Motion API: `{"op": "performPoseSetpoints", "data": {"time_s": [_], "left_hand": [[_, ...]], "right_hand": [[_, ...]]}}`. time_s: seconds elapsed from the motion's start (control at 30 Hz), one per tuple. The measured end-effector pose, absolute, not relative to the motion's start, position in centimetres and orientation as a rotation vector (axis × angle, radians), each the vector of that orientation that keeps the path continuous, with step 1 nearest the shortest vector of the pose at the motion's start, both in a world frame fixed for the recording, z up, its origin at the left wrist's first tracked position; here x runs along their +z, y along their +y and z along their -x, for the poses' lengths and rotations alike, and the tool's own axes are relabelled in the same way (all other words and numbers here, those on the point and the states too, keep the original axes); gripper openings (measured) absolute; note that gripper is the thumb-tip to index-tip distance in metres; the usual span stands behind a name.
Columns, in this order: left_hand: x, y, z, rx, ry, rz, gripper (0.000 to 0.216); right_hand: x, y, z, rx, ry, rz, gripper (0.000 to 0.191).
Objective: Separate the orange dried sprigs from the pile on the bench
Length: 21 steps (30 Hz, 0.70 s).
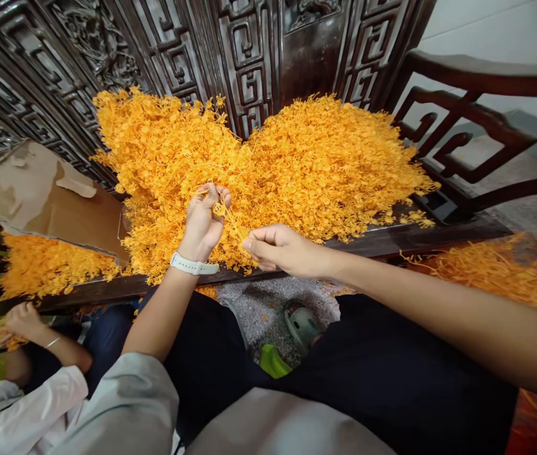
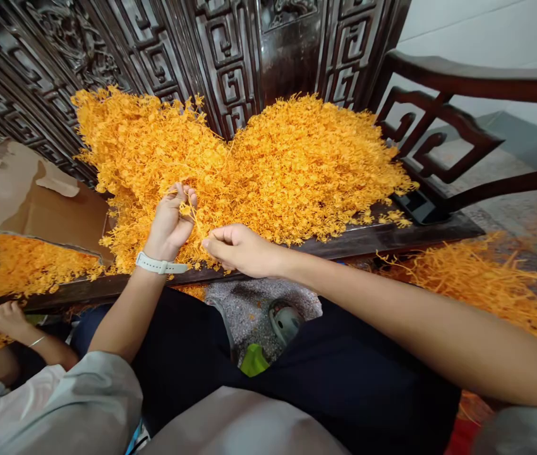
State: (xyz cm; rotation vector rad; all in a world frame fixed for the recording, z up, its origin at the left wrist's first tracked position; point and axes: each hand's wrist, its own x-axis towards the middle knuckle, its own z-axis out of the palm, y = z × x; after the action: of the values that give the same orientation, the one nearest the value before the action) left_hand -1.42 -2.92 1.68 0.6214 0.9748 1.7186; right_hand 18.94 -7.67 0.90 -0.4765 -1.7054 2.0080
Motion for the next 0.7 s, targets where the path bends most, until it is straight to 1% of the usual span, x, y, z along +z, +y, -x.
{"op": "performPoseSetpoints", "data": {"time_s": [0.07,0.13,0.2,0.23,0.27,0.33,0.43,0.5,0.57,0.63,0.67,0.7], "left_hand": [[1.8,-2.2,2.7,1.778,1.006,-0.599,0.023],[2.1,-1.6,4.3,1.834,1.053,-0.536,0.025],[2.5,-1.2,5.6,1.851,1.059,-0.512,0.022],[2.6,-1.2,6.0,1.853,1.043,-0.522,0.020],[2.7,-1.3,6.1,1.854,1.019,-0.534,0.019],[2.9,-1.8,5.8,1.836,0.981,-0.530,0.019],[3.0,-2.6,4.6,1.777,0.954,-0.489,0.020],[3.2,-3.1,3.8,1.743,0.942,-0.461,0.019],[3.4,-3.5,3.1,1.710,0.933,-0.418,0.023],[3.3,-3.9,2.4,1.676,0.927,-0.399,0.026],[3.2,-4.0,2.1,1.663,0.925,-0.407,0.026],[3.0,-4.1,1.8,1.654,0.926,-0.420,0.025]], "right_hand": [[1.4,-9.7,-18.9,2.025,-2.017,0.256,0.029],[2.2,-11.5,-19.1,2.067,-2.392,-0.182,0.021],[3.3,-12.1,-19.9,2.091,-2.637,-0.583,0.023],[4.0,-11.7,-20.5,2.129,-2.659,-0.642,0.025],[4.7,-10.7,-21.2,2.167,-2.589,-0.548,0.029],[5.9,-7.9,-22.6,2.146,-2.230,-0.115,0.039],[6.2,-3.6,-23.8,1.834,-1.645,0.450,0.060],[5.0,-2.2,-23.4,1.732,-1.465,0.673,0.062],[3.0,-2.2,-22.2,1.702,-1.498,0.833,0.056],[1.2,-2.9,-20.9,1.652,-1.787,0.842,0.056],[0.5,-3.4,-20.3,1.592,-1.945,0.791,0.051],[0.1,-4.0,-19.8,1.526,-2.066,0.718,0.042]]}}
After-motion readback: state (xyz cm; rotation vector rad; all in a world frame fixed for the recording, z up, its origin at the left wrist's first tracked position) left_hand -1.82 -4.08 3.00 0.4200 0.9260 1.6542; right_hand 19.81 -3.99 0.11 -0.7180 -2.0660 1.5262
